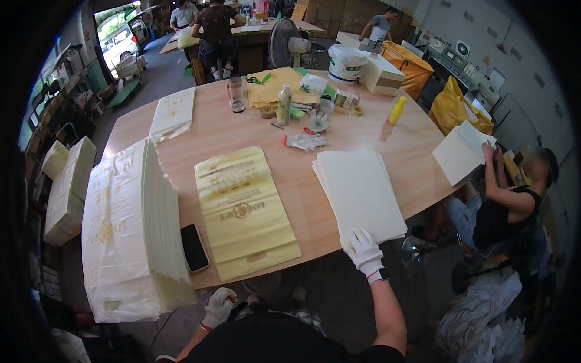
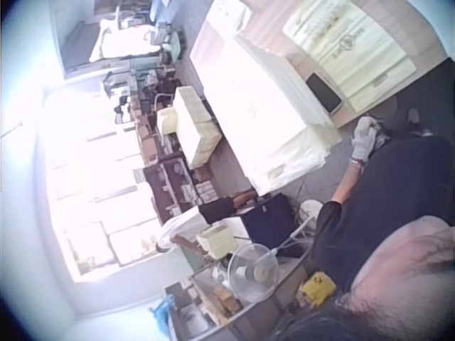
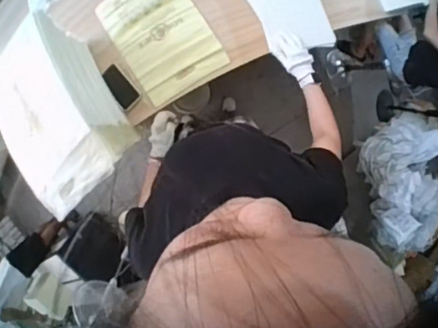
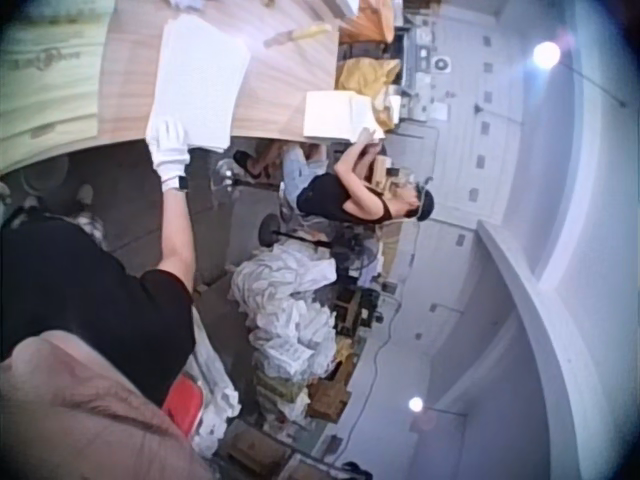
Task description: The person places white rectangular sheets into translucent plastic bags on a table. They handle the sheets and bags by hand, folding the sheets and inserting them into the packaging. Other people are visible in the background working at the same table.
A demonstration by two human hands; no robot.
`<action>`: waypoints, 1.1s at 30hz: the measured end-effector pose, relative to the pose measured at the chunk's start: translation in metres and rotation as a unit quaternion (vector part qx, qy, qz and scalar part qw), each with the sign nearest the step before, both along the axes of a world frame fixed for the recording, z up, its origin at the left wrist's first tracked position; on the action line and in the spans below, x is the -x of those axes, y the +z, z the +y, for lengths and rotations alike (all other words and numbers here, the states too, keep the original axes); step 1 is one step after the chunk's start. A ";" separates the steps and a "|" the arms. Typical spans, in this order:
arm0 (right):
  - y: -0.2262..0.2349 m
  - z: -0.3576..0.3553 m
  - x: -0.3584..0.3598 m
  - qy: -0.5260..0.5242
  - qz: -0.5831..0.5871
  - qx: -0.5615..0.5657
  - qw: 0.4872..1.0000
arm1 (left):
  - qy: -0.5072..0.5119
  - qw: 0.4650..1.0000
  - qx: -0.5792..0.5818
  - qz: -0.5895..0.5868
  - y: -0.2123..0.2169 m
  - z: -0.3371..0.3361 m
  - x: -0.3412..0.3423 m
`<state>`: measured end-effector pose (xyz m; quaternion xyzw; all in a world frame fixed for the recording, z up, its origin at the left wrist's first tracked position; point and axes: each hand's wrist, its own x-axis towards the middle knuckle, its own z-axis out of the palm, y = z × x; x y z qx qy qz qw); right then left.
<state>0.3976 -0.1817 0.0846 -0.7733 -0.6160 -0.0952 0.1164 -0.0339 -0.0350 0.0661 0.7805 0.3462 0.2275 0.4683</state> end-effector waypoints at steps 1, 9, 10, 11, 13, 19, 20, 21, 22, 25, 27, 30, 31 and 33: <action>0.003 0.001 0.002 0.003 -0.014 0.000 1.000 | 0.001 1.000 0.015 -0.001 0.003 -0.001 -0.003; 0.003 -0.002 -0.023 -0.005 0.070 0.009 0.998 | -0.106 0.994 0.004 -0.036 0.011 -0.001 -0.057; 0.005 -0.001 -0.025 -0.025 0.092 0.015 0.995 | -0.134 0.990 0.000 -0.052 0.008 0.000 -0.070; 0.000 -0.006 -0.034 0.012 0.089 -0.012 0.996 | -0.167 0.984 -0.003 -0.068 0.007 0.000 -0.086; -0.012 -0.016 -0.052 0.087 0.082 -0.066 0.991 | -0.230 0.969 0.065 -0.070 0.015 -0.004 -0.121; 0.069 0.004 0.067 0.124 0.086 0.011 0.988 | -0.101 0.723 0.655 -0.195 0.021 -0.018 -0.203; 0.086 0.005 0.101 0.112 0.060 0.124 0.984 | -0.118 0.745 0.628 -0.193 0.007 -0.012 -0.208; 0.088 0.000 0.108 0.236 0.166 0.021 0.957 | -0.137 0.767 0.599 -0.186 0.007 -0.008 -0.210; 0.070 -0.015 0.101 0.181 0.237 -0.029 0.954 | -0.218 0.802 0.533 -0.161 0.007 -0.005 -0.197; -0.013 -0.069 0.054 -0.158 0.639 -0.135 0.740 | -0.247 0.906 0.338 -0.057 0.013 0.008 -0.163; -0.008 -0.056 0.085 -0.149 0.759 -0.133 0.620 | -0.268 0.918 0.217 0.198 0.080 0.000 -0.162; -0.029 -0.015 0.154 -0.109 0.688 -0.254 0.671 | -0.243 0.935 -0.166 0.198 0.042 -0.052 -0.163; -0.046 0.005 0.172 -0.171 0.661 -0.281 0.674 | -0.196 0.912 -0.303 0.193 0.030 -0.068 -0.160; -0.039 0.016 0.171 -0.226 0.624 -0.297 0.687 | -0.225 0.954 -0.163 0.112 0.016 -0.047 -0.159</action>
